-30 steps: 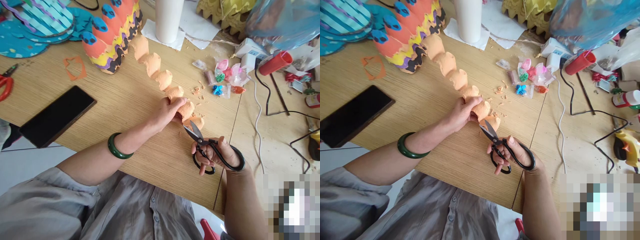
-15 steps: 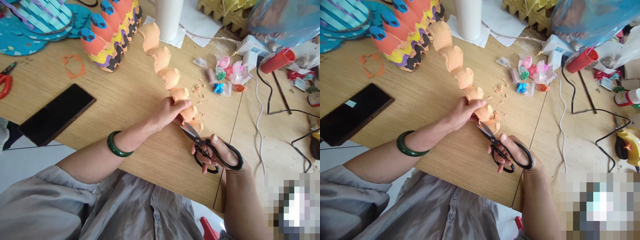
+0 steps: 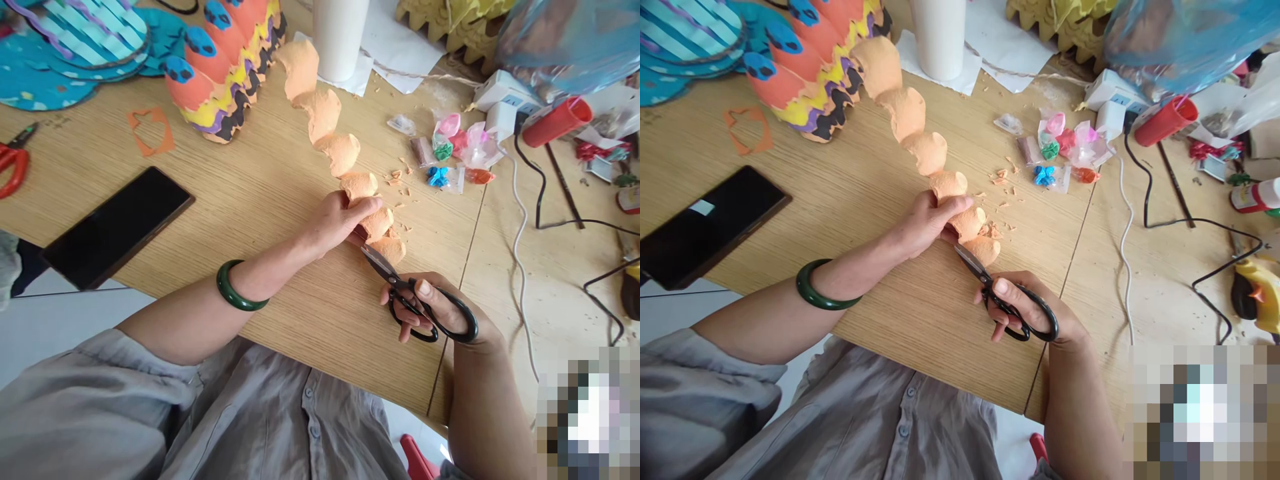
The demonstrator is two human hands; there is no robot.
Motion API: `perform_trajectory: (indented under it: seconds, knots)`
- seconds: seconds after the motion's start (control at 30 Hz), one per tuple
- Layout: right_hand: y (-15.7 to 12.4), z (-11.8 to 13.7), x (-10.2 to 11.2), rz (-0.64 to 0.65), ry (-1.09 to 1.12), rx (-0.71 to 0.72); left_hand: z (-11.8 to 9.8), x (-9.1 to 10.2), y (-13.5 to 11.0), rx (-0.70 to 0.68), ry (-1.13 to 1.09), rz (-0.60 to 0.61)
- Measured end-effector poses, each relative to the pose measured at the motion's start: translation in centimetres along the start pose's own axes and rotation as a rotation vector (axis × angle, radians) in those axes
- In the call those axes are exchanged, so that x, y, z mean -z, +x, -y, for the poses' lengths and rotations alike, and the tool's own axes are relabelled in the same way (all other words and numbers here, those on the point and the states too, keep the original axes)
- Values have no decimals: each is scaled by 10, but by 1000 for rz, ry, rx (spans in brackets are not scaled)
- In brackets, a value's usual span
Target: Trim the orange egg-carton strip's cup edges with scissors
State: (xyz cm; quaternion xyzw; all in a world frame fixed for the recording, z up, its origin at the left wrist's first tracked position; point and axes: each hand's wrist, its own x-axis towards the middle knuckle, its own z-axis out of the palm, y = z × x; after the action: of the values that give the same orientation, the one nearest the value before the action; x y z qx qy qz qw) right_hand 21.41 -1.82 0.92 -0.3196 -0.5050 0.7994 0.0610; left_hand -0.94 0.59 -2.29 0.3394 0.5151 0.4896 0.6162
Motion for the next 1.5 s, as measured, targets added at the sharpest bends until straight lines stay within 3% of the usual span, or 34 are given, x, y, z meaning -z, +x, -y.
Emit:
perform_trajectory:
  seconds: [0.17,0.63,0.8,1.03,1.3,1.5]
  knots:
    - [0,-4,5,64,28,52,1,1,2,-8,-17,-30]
    - [-3,0,-5,-58,-56,63,0,-3,-3,8,-45,20]
    - [-3,-3,-3,-37,-54,47,1,-3,-2,11,-33,17]
    - [-4,-4,2,5,-42,82,3,-1,2,-16,-69,-61]
    - [-5,-8,11,-36,74,136,2,-1,4,-19,-97,-120]
    - [-2,-10,13,-85,20,103,3,-1,7,-23,-107,-148]
